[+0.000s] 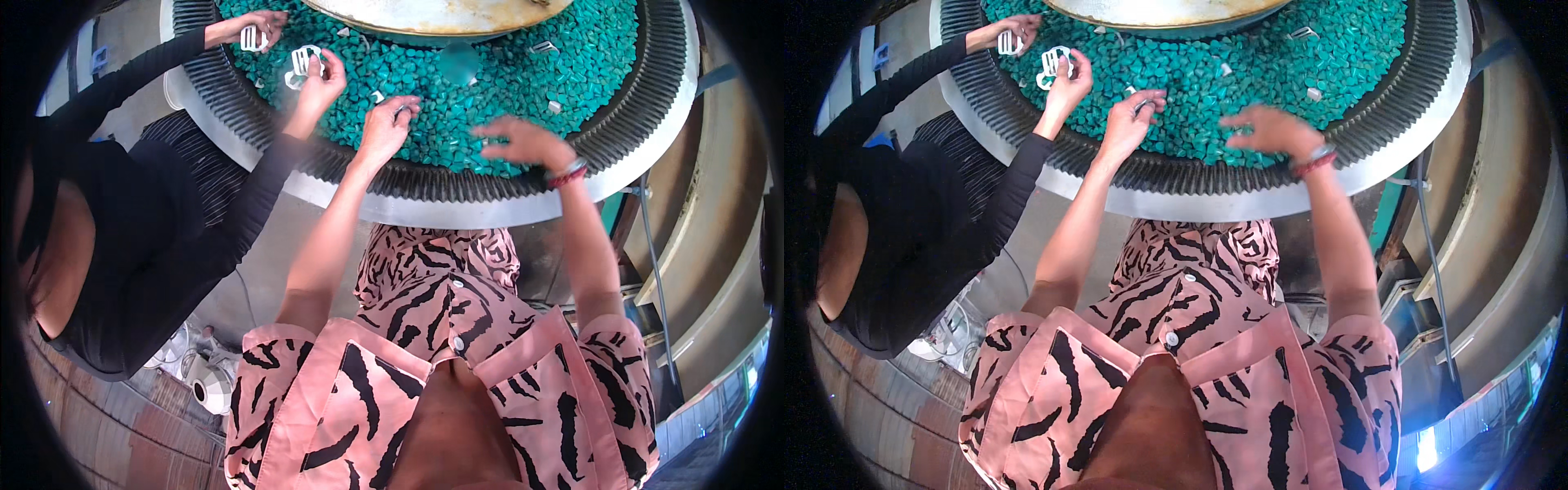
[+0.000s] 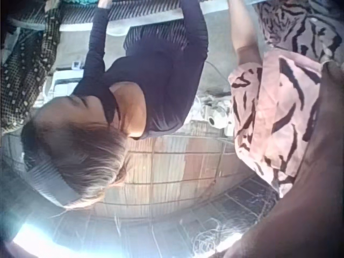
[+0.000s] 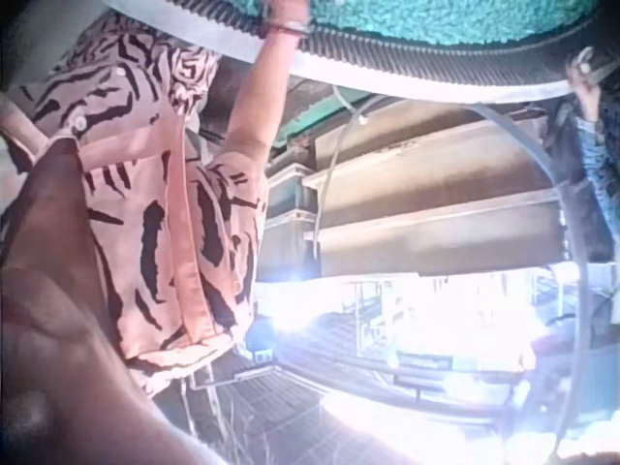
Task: The person uses a hose to spray water over a basket of metal parts on a wet floor, carries the basket to a machine to empty it, and then sorts small metal parts from a circular bin by hand.
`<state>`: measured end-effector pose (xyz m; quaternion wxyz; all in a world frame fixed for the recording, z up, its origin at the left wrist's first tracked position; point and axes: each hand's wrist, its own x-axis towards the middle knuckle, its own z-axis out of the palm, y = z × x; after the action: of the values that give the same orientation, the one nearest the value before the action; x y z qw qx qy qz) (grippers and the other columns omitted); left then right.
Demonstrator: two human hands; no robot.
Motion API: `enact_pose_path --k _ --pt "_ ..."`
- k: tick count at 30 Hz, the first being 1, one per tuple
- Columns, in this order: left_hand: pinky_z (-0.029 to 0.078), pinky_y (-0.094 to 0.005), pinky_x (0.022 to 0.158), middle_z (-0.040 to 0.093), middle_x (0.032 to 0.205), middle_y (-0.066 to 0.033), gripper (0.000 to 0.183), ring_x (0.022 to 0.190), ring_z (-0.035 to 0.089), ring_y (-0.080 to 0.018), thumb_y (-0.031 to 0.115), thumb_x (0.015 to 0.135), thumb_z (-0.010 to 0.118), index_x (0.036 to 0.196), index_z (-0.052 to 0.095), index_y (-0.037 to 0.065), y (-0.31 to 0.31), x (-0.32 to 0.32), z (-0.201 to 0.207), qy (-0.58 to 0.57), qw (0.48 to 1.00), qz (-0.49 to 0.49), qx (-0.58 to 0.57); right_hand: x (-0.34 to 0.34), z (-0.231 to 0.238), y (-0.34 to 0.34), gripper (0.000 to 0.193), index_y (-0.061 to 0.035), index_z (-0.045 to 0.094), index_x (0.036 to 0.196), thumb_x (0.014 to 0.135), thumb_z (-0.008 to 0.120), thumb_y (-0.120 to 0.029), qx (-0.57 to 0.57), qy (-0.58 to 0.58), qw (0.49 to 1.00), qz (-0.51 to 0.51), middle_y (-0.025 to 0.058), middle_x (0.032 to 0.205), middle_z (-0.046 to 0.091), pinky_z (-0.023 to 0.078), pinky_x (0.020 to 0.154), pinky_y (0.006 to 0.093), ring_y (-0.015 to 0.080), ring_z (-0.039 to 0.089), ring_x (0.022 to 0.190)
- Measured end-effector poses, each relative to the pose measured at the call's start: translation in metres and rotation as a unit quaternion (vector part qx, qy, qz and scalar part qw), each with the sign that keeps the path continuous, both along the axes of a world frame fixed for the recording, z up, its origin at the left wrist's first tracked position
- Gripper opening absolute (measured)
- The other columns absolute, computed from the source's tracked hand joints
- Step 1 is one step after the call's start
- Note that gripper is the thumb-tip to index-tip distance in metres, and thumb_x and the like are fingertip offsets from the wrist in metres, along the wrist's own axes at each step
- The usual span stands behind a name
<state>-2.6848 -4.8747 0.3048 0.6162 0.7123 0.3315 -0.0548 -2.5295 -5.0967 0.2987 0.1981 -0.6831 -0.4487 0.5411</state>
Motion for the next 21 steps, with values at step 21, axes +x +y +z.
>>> enact_pose_path --k 21 --pt "0.048 -0.0287 0.067 0.06 0.08 -0.0094 0.016 0.075 0.061 -0.0194 0.0 0.085 0.053 0.097 0.062 0.002 -0.048 -0.044 0.037 0.009 0.987 -0.113 0.11 0.145 -0.267 0.042 0.056 -0.0123 0.05 0.125 0.082 0.046 -0.049 -0.239 -0.313 0.908 -0.145 0.0119 0.134 0.042 0.032 0.102 0.0372 0.0255 0.039 0.124"
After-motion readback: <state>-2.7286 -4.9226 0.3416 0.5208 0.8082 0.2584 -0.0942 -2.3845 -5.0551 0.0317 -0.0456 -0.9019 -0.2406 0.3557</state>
